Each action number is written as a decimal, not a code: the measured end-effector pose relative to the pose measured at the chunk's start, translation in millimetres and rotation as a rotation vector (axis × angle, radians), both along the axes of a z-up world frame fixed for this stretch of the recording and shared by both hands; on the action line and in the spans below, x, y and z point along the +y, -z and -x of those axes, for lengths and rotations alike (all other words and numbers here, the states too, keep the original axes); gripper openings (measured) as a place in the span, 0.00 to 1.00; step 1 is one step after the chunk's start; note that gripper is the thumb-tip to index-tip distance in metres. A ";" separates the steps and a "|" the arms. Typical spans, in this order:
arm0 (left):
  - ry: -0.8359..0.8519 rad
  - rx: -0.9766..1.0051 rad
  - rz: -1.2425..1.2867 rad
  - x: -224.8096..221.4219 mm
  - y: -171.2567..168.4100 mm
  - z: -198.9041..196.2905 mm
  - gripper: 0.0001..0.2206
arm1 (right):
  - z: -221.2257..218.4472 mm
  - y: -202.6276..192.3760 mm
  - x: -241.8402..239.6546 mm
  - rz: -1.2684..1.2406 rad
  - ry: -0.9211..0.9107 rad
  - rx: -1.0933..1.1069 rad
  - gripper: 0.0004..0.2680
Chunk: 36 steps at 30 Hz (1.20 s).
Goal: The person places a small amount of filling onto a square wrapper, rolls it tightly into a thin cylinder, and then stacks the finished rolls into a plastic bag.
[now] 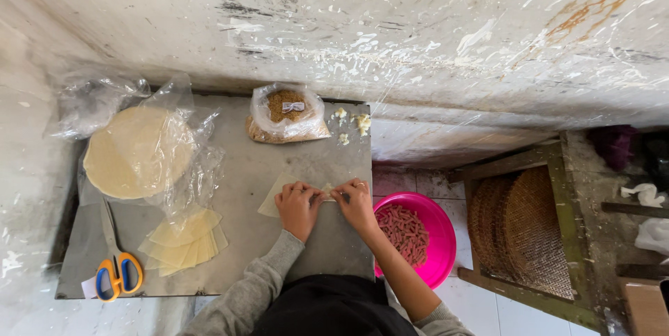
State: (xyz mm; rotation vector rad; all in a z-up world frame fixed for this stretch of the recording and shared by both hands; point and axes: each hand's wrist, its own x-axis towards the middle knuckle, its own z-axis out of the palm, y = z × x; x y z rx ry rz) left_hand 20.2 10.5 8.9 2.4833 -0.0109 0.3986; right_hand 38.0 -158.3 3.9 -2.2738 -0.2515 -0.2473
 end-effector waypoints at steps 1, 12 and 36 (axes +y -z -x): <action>-0.022 0.046 0.000 -1.5 0.4 -3.6 0.06 | -2.7 1.0 -0.7 -0.055 -0.008 0.070 0.07; 0.127 -0.133 0.001 4.6 0.0 -2.8 0.09 | -7.8 -18.9 -12.6 0.173 -0.222 -0.152 0.08; -0.152 -0.210 0.249 36.5 21.6 -22.5 0.13 | -25.8 -25.4 -9.5 0.234 -0.285 -0.200 0.09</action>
